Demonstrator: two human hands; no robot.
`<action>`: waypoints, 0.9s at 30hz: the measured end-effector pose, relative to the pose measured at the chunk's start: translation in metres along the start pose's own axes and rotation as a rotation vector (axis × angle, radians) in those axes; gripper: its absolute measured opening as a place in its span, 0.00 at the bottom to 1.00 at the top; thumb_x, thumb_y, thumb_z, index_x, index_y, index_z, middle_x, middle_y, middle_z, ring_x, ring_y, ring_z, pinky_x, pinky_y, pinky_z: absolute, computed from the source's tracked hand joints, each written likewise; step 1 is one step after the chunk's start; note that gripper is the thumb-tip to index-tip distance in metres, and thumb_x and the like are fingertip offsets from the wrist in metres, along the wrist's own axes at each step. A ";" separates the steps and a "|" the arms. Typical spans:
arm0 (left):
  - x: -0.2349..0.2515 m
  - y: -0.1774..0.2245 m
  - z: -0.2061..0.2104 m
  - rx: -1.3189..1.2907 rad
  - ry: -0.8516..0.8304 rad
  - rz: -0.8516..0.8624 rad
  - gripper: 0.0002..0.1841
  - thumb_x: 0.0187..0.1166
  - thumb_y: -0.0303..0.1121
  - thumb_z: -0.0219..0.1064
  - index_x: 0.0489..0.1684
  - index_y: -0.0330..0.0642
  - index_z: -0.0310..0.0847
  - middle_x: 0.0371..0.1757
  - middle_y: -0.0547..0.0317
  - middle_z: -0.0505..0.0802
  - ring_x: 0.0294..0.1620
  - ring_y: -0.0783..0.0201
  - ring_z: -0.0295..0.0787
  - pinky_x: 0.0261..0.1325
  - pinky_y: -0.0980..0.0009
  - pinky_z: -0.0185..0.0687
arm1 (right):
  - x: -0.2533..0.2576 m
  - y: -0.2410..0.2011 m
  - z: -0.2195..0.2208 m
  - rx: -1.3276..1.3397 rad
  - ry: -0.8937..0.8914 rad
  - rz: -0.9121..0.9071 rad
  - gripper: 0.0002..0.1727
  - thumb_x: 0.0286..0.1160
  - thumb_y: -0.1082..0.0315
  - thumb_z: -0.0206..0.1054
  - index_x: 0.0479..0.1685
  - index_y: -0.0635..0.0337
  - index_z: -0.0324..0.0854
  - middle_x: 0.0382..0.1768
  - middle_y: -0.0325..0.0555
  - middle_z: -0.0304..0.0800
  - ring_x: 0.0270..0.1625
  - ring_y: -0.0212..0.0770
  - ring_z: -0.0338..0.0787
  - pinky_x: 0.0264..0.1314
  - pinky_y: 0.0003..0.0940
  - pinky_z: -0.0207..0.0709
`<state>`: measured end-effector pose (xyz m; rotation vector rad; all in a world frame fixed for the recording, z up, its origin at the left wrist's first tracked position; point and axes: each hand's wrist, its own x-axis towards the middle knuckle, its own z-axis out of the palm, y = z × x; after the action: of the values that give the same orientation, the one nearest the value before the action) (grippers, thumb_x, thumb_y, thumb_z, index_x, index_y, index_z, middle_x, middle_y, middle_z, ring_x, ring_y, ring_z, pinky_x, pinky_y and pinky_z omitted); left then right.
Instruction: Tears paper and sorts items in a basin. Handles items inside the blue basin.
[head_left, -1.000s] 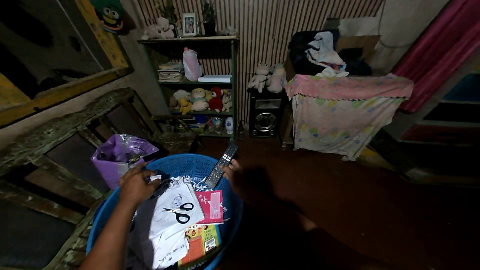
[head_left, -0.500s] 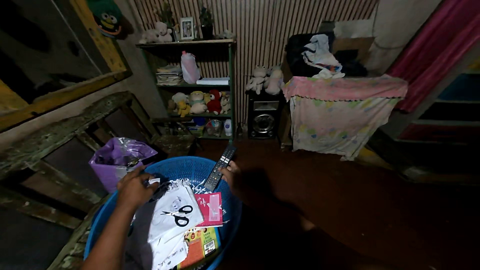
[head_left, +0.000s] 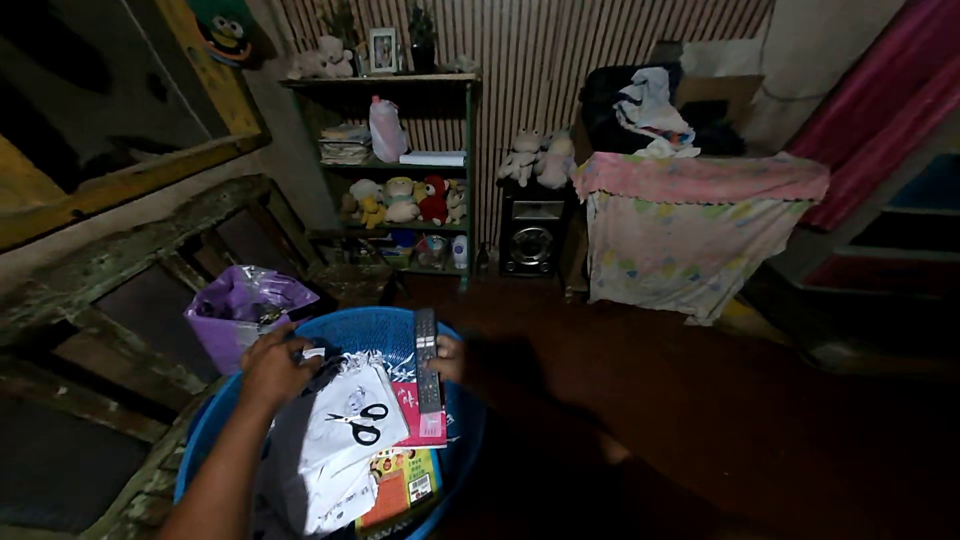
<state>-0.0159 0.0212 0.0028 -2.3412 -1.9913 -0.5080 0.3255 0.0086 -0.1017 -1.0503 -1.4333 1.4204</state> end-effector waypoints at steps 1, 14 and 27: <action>0.000 0.000 -0.001 -0.007 -0.007 -0.003 0.16 0.70 0.48 0.77 0.45 0.47 0.93 0.83 0.46 0.78 0.83 0.37 0.69 0.83 0.30 0.57 | 0.005 0.010 0.001 -0.106 -0.083 -0.004 0.30 0.71 0.69 0.75 0.74 0.66 0.72 0.50 0.56 0.93 0.49 0.46 0.94 0.50 0.47 0.89; 0.002 -0.002 0.002 0.009 -0.004 -0.029 0.15 0.70 0.48 0.76 0.44 0.49 0.94 0.82 0.49 0.79 0.83 0.39 0.69 0.81 0.31 0.58 | 0.007 0.008 0.002 -0.074 -0.031 -0.028 0.33 0.73 0.67 0.73 0.77 0.68 0.69 0.51 0.56 0.93 0.52 0.45 0.95 0.57 0.46 0.90; 0.003 0.000 0.000 0.013 -0.020 -0.023 0.16 0.69 0.48 0.77 0.43 0.47 0.94 0.83 0.47 0.78 0.85 0.38 0.67 0.83 0.31 0.55 | 0.003 -0.005 -0.003 0.254 0.108 -0.079 0.34 0.74 0.73 0.68 0.81 0.68 0.62 0.59 0.59 0.91 0.58 0.50 0.93 0.58 0.48 0.89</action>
<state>-0.0158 0.0241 0.0037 -2.3274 -2.0264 -0.4722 0.3278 0.0125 -0.0969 -0.8859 -1.1691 1.4234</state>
